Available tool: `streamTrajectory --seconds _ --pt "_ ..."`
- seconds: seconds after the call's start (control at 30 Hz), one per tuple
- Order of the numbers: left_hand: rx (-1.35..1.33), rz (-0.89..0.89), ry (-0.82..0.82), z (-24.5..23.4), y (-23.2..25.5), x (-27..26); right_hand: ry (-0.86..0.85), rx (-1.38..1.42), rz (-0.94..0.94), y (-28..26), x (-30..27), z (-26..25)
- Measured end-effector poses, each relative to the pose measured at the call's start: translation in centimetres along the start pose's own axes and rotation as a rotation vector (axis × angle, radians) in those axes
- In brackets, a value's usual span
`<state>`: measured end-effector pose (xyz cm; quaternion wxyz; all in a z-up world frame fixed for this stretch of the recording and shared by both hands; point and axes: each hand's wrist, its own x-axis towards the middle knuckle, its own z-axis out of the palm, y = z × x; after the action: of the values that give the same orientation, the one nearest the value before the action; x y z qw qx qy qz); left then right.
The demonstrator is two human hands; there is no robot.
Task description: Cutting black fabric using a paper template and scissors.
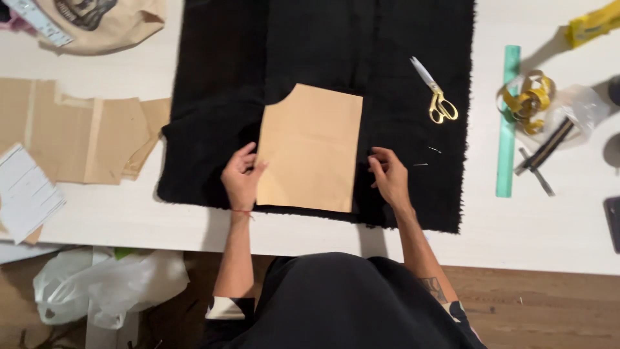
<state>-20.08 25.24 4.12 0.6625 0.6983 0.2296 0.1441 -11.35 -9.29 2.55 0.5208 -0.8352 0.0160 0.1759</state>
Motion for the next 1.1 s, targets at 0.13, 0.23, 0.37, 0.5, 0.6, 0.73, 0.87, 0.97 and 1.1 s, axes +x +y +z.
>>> streamTrajectory --seconds 0.13,0.23,0.37,0.5,0.6,0.73,0.87,0.97,1.1 --pt "-0.140 0.033 0.052 -8.4 -1.4 2.4 0.053 0.040 -0.008 -0.1 1.0 0.2" --pt "-0.192 -0.040 0.199 -15.1 -2.0 3.9 0.073 0.056 0.001 -0.8 1.7 0.5" --pt "-0.134 -0.064 0.280 -20.6 -4.1 5.0 0.070 -0.024 0.075 -2.2 2.1 1.0" --pt "0.389 0.033 0.388 -20.6 -2.0 4.3 0.002 -0.083 0.161 -1.3 3.2 1.7" --pt "0.840 0.271 0.430 -17.2 -1.1 4.5 -0.054 0.073 0.133 -0.8 4.0 2.2" --pt "0.684 0.347 0.098 -6.4 2.7 2.8 -0.134 0.484 0.182 -2.7 4.0 2.3" --pt "0.549 0.322 -0.186 1.3 3.8 2.0 -0.210 0.674 0.263 -1.8 3.2 1.5" --pt "0.630 0.334 -0.221 3.7 0.2 2.4 -0.295 0.852 0.196 -1.5 2.7 1.1" --pt "0.925 0.257 -0.180 4.0 -2.3 3.5 -0.235 0.779 0.245 -3.8 2.4 1.4"
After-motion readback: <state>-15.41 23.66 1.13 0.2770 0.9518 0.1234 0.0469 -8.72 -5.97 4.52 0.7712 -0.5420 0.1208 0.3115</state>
